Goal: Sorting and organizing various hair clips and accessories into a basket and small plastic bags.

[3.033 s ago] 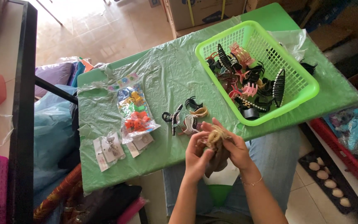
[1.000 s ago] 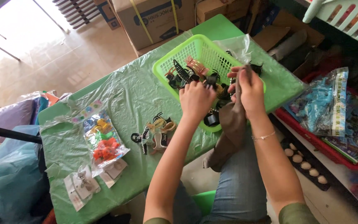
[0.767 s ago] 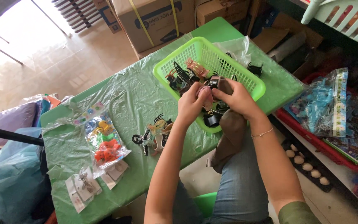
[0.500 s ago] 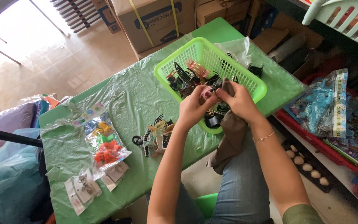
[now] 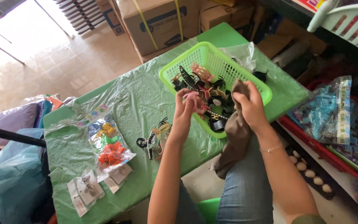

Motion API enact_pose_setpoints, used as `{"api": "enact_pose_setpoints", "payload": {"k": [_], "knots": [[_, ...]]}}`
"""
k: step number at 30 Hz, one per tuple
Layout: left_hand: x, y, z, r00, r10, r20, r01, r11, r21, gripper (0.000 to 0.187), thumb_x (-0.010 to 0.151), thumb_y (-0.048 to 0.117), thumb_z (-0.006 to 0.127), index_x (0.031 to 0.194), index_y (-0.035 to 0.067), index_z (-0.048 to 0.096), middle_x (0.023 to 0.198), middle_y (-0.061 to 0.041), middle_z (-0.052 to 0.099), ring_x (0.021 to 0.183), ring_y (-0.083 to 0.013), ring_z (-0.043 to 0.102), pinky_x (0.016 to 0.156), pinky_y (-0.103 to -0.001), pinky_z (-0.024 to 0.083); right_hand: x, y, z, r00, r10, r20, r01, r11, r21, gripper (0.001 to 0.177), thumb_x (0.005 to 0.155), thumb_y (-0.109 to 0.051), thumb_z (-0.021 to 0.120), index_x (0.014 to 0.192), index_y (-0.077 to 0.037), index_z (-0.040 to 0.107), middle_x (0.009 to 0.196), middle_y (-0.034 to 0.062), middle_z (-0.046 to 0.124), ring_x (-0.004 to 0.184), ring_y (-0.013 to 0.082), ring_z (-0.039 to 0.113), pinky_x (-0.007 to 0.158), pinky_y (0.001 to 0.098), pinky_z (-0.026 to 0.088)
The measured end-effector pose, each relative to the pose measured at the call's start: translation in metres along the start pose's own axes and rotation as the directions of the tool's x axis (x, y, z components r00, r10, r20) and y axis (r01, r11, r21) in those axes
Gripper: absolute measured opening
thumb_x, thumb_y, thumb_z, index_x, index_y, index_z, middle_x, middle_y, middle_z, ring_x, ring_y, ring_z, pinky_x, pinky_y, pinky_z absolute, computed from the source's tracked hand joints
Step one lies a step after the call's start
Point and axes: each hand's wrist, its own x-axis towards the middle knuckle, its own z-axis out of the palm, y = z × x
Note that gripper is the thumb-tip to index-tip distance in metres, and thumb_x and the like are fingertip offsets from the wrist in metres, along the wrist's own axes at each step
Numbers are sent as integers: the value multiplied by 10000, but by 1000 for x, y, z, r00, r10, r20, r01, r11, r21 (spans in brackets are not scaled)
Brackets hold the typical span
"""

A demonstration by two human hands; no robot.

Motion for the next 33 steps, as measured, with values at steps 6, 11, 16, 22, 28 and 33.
{"api": "enact_pose_setpoints", "payload": {"k": [6, 11, 16, 22, 28, 33], "knots": [[-51, 18, 13, 976, -37, -214, -50, 920, -389, 490, 1077, 415, 467, 1445, 93, 435, 1090, -49, 570, 997, -153, 576, 862, -305, 467, -58, -42, 59, 970, -201, 141, 152, 943, 297, 270, 899, -8, 701, 1142, -30, 584, 1153, 28, 649, 1045, 112, 647, 939, 277, 540], [-96, 0, 7, 904, 143, -403, -199, 975, -101, 442, 1147, 436, 411, 1345, 53, 506, 1081, -85, 577, 986, -153, 562, 885, -299, 461, -91, -22, 103, 831, -416, 370, 315, 900, 303, 370, 843, 101, 749, 1147, -46, 597, 1365, 114, 553, 1232, 164, 586, 1040, 300, 500], [-131, -17, 3, 797, 220, -563, -146, 974, 174, 433, 1144, 419, 402, 1240, 16, 530, 1078, -85, 563, 990, -131, 543, 893, -296, 461, -114, -20, 132, 857, -162, 490, -74, 901, 428, 391, 865, 112, 743, 1163, -70, 568, 1577, 121, 387, 1025, 173, 590, 874, 330, 551], [-152, -23, 11, 812, 253, -526, -162, 963, 214, 409, 1138, 398, 348, 1238, 28, 492, 1144, -90, 574, 1029, -141, 561, 947, -302, 476, -131, 1, 134, 816, -71, 574, -193, 902, 386, 552, 791, 92, 715, 1251, -86, 469, 1411, 190, 592, 1189, 191, 630, 1003, 334, 516], [-143, 0, 8, 819, 54, -571, -230, 942, -242, 391, 1088, 406, 362, 1196, 45, 467, 1067, -122, 590, 944, -177, 628, 827, -336, 535, -116, -21, 135, 815, 35, 578, -353, 821, 448, 436, 876, 35, 702, 1270, -28, 526, 1483, 181, 571, 1280, 219, 591, 1067, 377, 492], [-153, -29, -5, 859, 88, -505, -70, 996, 54, 354, 1153, 344, 391, 1178, 11, 509, 1052, -90, 597, 986, -123, 594, 875, -286, 523, -106, -13, 131, 696, -23, 717, -325, 881, 344, 523, 803, 1, 809, 1243, -73, 535, 1434, 102, 524, 1305, 201, 546, 1113, 376, 449]]}}
